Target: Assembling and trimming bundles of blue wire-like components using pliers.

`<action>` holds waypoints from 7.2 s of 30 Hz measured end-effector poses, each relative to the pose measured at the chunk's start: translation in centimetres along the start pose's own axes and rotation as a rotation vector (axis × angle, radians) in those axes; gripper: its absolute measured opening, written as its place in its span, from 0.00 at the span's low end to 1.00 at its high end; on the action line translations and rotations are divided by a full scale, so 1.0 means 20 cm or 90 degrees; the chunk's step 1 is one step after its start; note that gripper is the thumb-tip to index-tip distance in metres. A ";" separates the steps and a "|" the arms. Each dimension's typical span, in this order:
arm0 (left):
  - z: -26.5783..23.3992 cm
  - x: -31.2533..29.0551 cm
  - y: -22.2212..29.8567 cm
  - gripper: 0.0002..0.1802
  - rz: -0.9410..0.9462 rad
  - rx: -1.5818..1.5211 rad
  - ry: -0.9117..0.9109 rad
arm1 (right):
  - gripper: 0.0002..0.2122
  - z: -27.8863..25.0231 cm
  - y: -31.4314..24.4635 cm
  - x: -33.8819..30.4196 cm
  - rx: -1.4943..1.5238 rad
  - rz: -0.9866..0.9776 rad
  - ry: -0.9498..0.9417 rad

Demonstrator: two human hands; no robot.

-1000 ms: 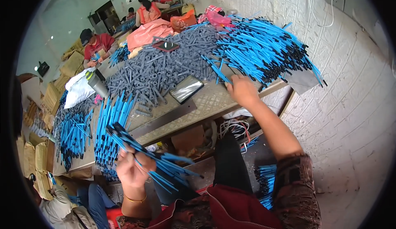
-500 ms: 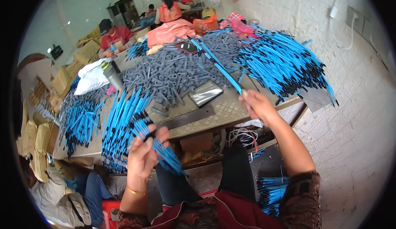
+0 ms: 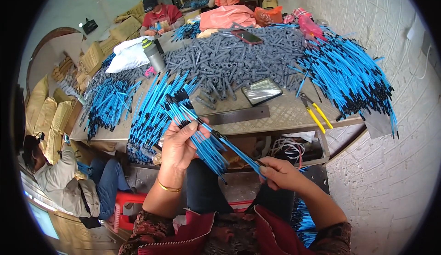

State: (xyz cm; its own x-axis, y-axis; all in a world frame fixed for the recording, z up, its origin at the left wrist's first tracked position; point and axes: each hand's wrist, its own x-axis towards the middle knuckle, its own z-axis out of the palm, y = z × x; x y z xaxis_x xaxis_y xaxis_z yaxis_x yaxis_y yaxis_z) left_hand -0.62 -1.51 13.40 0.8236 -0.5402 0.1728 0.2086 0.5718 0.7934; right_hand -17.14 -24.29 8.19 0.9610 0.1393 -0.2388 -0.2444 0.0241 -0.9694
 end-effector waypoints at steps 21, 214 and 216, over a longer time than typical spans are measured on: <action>-0.03 -0.04 -0.09 0.09 -0.070 -0.144 0.073 | 0.08 0.12 0.18 0.03 0.120 -0.071 0.023; -0.27 0.09 -0.25 0.13 -0.080 0.206 -0.139 | 0.12 0.08 -0.52 0.60 -0.602 -0.514 0.042; -0.28 0.09 -0.24 0.13 -0.112 0.232 -0.142 | 0.10 0.09 -0.50 0.62 -0.559 -0.490 0.036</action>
State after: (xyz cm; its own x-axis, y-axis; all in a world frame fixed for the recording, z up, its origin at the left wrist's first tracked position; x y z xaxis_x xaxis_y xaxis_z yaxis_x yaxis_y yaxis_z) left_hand 2.80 -1.88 6.61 0.6508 -0.7517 0.1066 0.1033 0.2268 0.9684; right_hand -3.04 -21.12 15.10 0.8266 0.3407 0.4479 0.5565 -0.6133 -0.5605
